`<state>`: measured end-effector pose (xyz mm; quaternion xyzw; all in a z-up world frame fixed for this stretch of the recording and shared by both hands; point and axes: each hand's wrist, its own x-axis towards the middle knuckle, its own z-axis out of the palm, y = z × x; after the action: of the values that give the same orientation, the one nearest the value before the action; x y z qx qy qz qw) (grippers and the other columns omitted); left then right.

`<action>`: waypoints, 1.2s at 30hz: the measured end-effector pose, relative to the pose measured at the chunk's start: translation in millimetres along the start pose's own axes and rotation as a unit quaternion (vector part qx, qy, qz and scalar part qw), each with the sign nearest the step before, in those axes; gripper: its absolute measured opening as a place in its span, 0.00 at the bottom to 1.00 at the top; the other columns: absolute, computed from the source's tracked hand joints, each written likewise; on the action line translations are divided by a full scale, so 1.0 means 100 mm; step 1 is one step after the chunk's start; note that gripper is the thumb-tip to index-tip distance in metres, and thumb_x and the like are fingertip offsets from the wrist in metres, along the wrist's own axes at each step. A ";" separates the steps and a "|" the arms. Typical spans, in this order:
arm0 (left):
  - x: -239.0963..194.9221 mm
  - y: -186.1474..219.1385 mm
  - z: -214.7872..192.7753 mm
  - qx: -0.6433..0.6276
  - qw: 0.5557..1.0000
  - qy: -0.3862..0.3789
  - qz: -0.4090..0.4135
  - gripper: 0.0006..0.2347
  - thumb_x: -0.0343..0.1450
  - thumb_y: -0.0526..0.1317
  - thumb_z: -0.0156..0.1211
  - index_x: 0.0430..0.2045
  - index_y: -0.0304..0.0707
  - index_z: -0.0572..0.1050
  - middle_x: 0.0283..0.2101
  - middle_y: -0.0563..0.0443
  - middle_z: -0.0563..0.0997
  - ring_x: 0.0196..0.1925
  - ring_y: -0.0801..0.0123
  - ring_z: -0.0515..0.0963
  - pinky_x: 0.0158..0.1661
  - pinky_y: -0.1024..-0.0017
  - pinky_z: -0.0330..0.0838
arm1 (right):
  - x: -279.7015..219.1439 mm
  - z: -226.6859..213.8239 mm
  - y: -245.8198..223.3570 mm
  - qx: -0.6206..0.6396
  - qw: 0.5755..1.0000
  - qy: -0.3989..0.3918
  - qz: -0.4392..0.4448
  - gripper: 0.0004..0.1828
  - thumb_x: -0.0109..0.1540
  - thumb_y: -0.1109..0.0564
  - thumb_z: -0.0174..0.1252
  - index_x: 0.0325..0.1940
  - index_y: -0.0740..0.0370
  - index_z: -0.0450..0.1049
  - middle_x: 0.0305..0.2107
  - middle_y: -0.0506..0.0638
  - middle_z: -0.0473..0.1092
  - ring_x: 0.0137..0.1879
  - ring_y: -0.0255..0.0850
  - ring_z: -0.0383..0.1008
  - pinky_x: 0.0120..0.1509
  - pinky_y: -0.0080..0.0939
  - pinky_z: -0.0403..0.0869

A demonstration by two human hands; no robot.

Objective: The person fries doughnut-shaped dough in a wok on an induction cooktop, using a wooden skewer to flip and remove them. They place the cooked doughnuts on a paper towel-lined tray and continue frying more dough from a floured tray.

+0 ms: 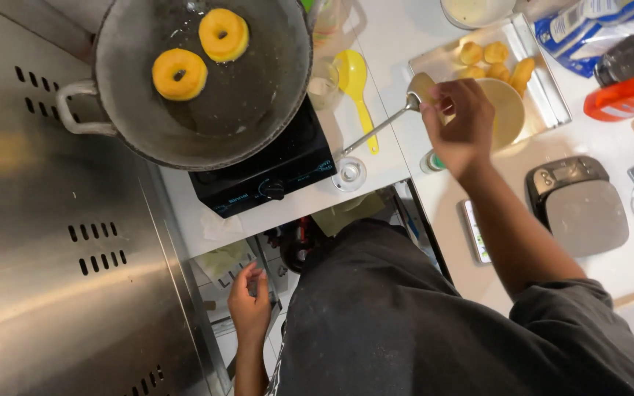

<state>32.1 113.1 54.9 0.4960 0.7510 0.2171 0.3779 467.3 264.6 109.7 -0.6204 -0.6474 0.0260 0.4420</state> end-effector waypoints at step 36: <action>-0.37 -0.41 0.20 -0.004 0.988 -0.074 0.139 0.15 0.74 0.43 0.56 0.53 0.40 0.78 0.46 0.52 0.84 0.49 0.66 0.80 0.51 0.65 0.73 | -2.04 -0.77 -0.95 -0.168 0.873 -0.402 0.220 0.18 0.70 0.47 0.45 0.32 0.54 0.75 0.29 0.50 0.76 0.36 0.51 0.77 0.34 0.52 0.71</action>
<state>31.9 61.3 26.7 0.6089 0.6439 0.2330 0.4003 407.5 34.5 101.6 -0.7478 -0.6104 0.2609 0.0154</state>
